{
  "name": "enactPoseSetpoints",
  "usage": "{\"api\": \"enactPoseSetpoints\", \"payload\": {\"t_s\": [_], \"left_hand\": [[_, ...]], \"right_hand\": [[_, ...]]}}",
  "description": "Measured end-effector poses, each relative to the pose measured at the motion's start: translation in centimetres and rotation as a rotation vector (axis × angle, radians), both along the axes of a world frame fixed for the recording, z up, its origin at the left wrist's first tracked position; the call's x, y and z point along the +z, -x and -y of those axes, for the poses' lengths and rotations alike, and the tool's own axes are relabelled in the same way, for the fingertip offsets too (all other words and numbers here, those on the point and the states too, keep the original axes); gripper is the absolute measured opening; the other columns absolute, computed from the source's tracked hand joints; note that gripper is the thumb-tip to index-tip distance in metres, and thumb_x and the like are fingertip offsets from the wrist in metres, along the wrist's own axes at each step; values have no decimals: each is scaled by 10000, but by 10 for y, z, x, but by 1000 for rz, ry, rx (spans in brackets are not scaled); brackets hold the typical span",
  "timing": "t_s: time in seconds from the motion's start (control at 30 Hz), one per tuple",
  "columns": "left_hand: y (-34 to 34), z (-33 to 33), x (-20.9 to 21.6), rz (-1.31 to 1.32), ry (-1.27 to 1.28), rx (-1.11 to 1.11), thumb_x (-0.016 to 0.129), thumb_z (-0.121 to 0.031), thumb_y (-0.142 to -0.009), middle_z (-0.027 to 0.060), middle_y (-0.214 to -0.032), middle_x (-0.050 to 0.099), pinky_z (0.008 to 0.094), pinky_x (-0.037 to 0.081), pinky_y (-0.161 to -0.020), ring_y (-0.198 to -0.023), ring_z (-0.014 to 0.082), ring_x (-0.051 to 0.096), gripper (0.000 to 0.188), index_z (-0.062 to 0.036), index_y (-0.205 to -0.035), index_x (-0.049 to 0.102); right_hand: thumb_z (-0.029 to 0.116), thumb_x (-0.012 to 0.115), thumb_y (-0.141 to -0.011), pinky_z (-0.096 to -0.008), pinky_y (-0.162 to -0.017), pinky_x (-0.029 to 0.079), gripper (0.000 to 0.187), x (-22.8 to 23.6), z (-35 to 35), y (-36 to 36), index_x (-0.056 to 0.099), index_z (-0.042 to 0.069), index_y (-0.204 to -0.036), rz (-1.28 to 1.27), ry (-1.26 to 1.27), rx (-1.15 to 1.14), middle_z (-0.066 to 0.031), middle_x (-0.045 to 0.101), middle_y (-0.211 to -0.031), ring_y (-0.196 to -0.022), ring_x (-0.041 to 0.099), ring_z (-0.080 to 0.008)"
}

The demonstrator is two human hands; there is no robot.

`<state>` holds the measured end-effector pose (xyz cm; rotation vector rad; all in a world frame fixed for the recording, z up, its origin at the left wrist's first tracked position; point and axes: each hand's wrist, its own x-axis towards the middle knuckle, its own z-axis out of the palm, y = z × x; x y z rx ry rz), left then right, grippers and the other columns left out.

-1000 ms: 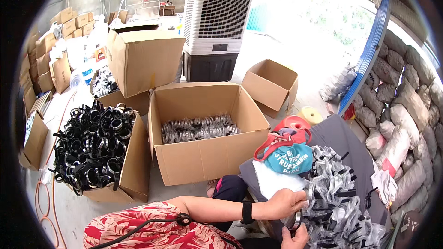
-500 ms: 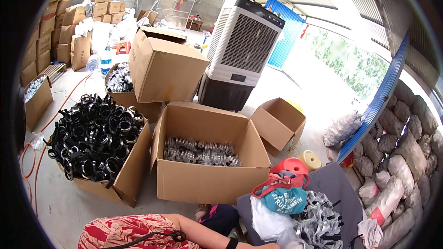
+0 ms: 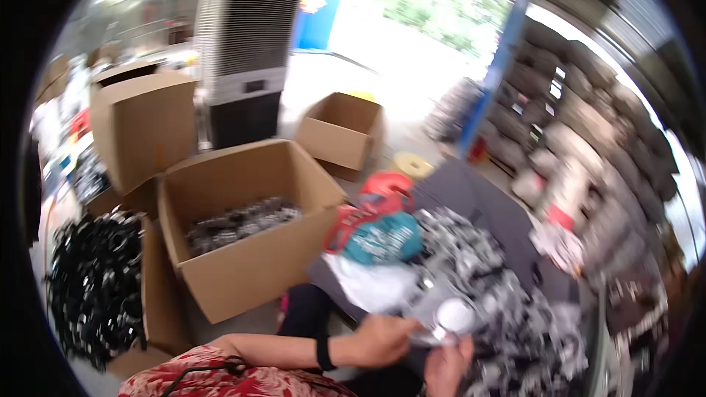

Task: Inspecting metal hose clamps and placing them into a cardboard box for packaging.

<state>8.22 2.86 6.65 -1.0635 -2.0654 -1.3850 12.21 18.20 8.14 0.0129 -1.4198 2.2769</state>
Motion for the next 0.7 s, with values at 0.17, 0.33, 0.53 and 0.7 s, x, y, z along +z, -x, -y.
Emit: {"api": "enactPoseSetpoints", "payload": {"t_s": [0.17,0.33,0.53,0.7], "left_hand": [[13,13,2,-47,58,124,570,64,-622,125,-578,507,369,404,-468,-503,303,515,131,-29,-713,563],[7,-17,5,-66,36,-79,560,72,-585,125,-661,505,391,384,-494,-578,316,499,141,-28,-673,514],[-6,-30,-2,-117,49,-276,561,68,-576,110,-689,520,391,408,-516,-604,311,513,149,-34,-665,501],[-7,-22,0,32,148,-424,587,70,-609,104,-659,553,352,450,-535,-574,287,556,130,-22,-679,528]], "right_hand": [[91,583,-905,-201,-742,432,219,-18,16,27,570,29,-1114,-81,37,135,29,599,-997,-869,526,-35],[139,593,-914,-229,-732,447,186,-6,-11,-5,575,41,-1071,-71,81,116,9,614,-968,-849,547,-57],[113,550,-935,-254,-818,467,222,-20,-23,-14,554,23,-1138,-110,171,119,-9,613,-1027,-914,565,-77],[119,529,-945,-274,-790,496,254,-22,-16,-11,519,7,-1173,-81,204,139,-31,608,-1054,-930,583,-104]]}}
